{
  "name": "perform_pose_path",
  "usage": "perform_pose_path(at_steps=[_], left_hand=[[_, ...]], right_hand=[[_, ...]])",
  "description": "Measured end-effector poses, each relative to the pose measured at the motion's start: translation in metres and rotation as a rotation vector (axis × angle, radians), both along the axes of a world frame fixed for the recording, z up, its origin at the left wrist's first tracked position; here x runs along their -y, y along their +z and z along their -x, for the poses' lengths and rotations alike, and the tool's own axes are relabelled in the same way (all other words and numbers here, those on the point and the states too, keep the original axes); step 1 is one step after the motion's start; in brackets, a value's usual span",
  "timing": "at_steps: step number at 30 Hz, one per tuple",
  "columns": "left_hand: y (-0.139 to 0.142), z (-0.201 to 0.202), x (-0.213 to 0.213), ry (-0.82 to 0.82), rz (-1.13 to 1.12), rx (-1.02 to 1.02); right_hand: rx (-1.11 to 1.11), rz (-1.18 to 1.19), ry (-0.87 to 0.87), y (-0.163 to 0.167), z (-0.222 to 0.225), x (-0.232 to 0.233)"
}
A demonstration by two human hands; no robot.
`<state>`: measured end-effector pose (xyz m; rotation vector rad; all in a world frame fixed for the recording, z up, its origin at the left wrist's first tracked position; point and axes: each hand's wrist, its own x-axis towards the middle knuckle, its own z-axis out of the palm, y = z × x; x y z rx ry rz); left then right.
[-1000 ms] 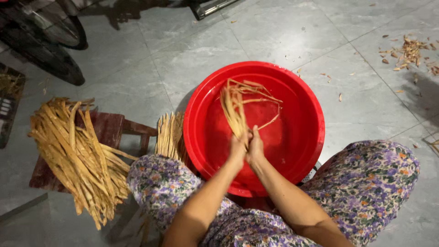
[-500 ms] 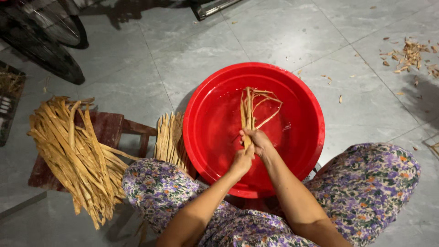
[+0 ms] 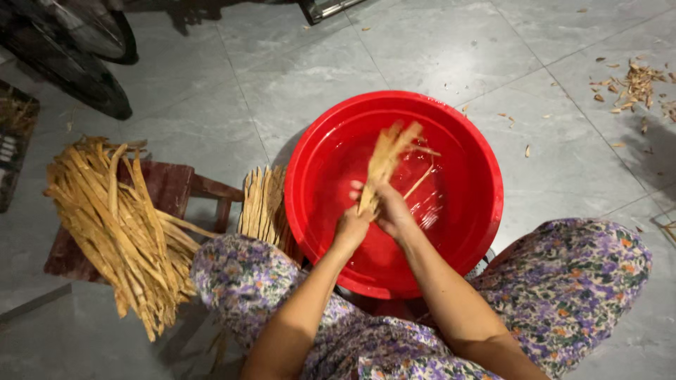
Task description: The person sits on the floor and repeatedly submerges bundles of dried sticks into a red basin of water. They agitate the sticks by hand to ensure they are fully wetted, then gather them into a bundle and place them on a nearby stool. The process is repeated with additional sticks from the stool.
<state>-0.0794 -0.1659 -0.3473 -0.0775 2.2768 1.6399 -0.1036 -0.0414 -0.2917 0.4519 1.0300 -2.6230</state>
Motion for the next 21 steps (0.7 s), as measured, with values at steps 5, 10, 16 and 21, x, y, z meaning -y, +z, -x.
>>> perform_pose_path(at_steps=[5, 10, 16, 21], left_hand=[[0.027, -0.033, -0.019, -0.159, 0.229, -0.153], [0.073, -0.068, -0.024, -0.305, 0.373, -0.003], [0.062, -0.037, 0.008, -0.155, 0.202, -0.144], [0.016, -0.008, 0.011, 0.028, -0.203, 0.103]], right_hand=[[0.172, -0.288, -0.117, -0.032, 0.005, -0.015], [0.371, -0.442, -0.381, -0.072, 0.01, -0.06], [0.311, -0.095, -0.435, -0.041, 0.008, -0.074], [0.194, 0.025, 0.039, 0.001, -0.001, -0.008]])
